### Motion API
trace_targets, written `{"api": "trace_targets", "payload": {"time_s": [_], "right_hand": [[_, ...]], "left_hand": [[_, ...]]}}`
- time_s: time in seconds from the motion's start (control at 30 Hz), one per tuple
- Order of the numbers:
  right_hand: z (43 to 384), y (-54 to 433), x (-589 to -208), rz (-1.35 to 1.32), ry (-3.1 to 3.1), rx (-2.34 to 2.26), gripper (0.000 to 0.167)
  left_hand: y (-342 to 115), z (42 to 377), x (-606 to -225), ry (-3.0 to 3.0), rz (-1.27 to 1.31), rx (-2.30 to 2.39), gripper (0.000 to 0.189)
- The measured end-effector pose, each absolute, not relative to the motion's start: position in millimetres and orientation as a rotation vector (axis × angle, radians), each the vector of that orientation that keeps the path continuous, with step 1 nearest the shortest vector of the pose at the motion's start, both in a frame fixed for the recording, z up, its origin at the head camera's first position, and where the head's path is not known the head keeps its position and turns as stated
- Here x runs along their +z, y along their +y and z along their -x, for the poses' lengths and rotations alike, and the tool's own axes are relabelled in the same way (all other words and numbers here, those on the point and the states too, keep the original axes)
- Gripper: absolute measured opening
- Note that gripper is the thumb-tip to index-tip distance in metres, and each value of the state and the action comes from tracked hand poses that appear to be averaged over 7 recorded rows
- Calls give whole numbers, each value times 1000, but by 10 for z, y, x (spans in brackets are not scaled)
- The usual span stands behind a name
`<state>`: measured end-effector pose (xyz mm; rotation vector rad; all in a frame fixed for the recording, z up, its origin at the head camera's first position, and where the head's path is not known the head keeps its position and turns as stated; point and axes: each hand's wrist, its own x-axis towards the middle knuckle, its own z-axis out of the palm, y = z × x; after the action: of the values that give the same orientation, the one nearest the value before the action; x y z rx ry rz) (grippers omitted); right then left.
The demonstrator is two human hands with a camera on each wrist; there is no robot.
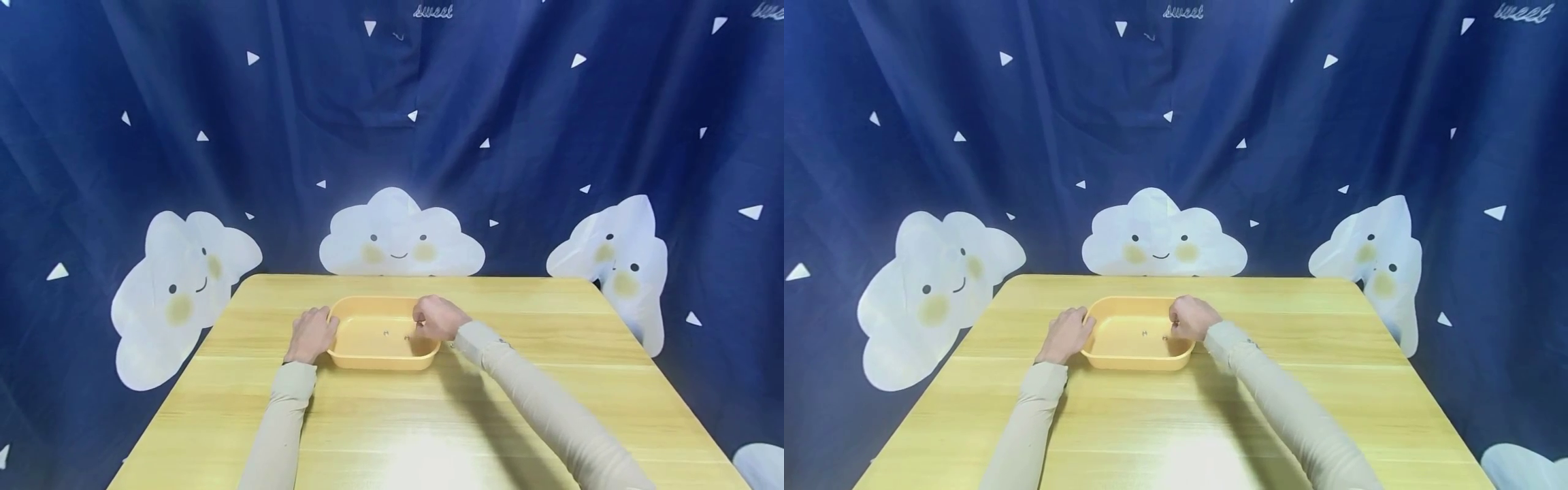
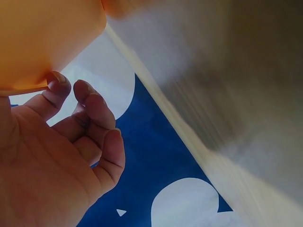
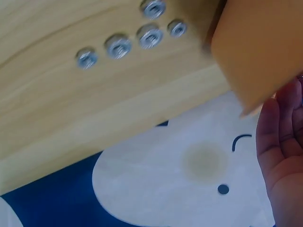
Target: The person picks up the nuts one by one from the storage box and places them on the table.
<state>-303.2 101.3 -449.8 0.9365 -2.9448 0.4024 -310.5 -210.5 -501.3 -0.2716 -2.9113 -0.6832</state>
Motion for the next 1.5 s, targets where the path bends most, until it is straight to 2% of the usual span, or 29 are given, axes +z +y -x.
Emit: {"api": "trace_targets", "payload": {"time_s": [0.2, 0.47, 0.67, 0.97, 1.5], "right_hand": [[2999, 1205, -4412, -921, -2930, 428, 31], [2934, 1485, -4398, -868, -2940, 491, 36], [2902, 1632, -4458, -868, -2931, 492, 34], [2832, 1769, -4607, -772, -2959, 443, 17], [2679, 1839, -4854, -765, -2985, 414, 22]], "left_hand": [[-2098, 3093, -5025, -2922, 270, -697, 38], [-2099, 3115, -5030, -2929, 284, -706, 39], [-2104, 3131, -5034, -2938, 279, -713, 39], [-2099, 3131, -5028, -2946, 271, -708, 40], [-2095, 3142, -5020, -2964, 265, -674, 42]]}}
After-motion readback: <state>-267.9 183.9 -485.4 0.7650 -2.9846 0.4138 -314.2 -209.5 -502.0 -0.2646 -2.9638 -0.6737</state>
